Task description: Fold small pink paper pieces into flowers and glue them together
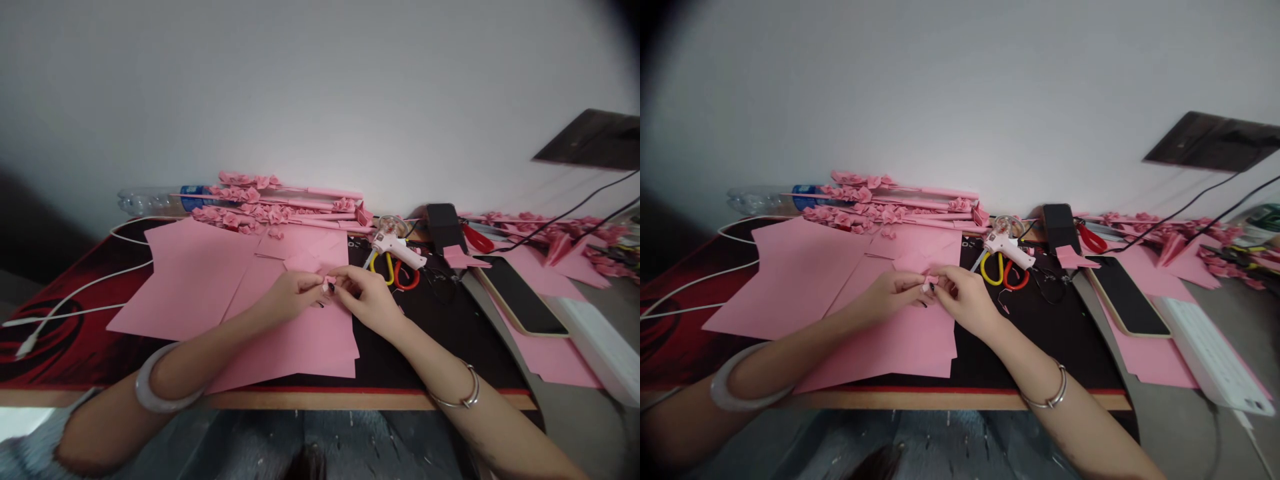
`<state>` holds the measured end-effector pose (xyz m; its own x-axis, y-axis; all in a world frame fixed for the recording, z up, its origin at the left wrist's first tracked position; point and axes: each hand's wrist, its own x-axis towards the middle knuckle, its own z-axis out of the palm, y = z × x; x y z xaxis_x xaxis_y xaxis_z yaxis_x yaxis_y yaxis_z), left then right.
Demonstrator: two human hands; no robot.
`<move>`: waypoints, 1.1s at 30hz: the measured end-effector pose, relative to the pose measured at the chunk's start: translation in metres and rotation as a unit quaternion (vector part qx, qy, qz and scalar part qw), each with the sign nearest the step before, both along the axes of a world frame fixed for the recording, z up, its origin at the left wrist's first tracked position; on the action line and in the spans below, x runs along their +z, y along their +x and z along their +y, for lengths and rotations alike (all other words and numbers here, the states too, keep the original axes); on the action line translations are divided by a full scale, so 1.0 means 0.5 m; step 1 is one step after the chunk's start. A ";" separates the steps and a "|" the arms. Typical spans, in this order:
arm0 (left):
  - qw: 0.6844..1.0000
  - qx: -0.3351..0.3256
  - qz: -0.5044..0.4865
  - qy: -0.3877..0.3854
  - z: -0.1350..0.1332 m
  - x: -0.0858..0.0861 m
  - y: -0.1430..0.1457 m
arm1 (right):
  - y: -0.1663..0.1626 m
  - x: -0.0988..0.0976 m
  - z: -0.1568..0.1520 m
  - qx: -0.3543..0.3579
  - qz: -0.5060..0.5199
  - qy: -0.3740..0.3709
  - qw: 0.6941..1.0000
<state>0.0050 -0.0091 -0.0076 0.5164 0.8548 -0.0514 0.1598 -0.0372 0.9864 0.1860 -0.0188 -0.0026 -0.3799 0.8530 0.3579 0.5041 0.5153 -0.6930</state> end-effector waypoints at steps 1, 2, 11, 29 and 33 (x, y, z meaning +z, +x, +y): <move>1.000 -0.002 0.004 0.005 -0.001 -0.001 0.000 | -0.001 0.001 0.000 0.005 0.002 0.007 1.000; 1.000 -0.003 0.008 0.008 -0.001 -0.001 0.000 | -0.001 0.002 -0.001 0.009 0.004 0.014 1.000; 1.000 -0.005 0.021 0.021 -0.003 0.005 -0.001 | -0.002 0.012 -0.002 0.017 -0.001 0.028 0.999; 0.996 0.022 0.034 0.082 -0.007 0.005 0.001 | -0.009 0.003 -0.004 -0.031 0.078 0.006 0.996; 0.997 0.030 0.009 0.064 -0.008 0.007 0.003 | -0.008 0.004 -0.004 -0.029 0.109 0.005 0.994</move>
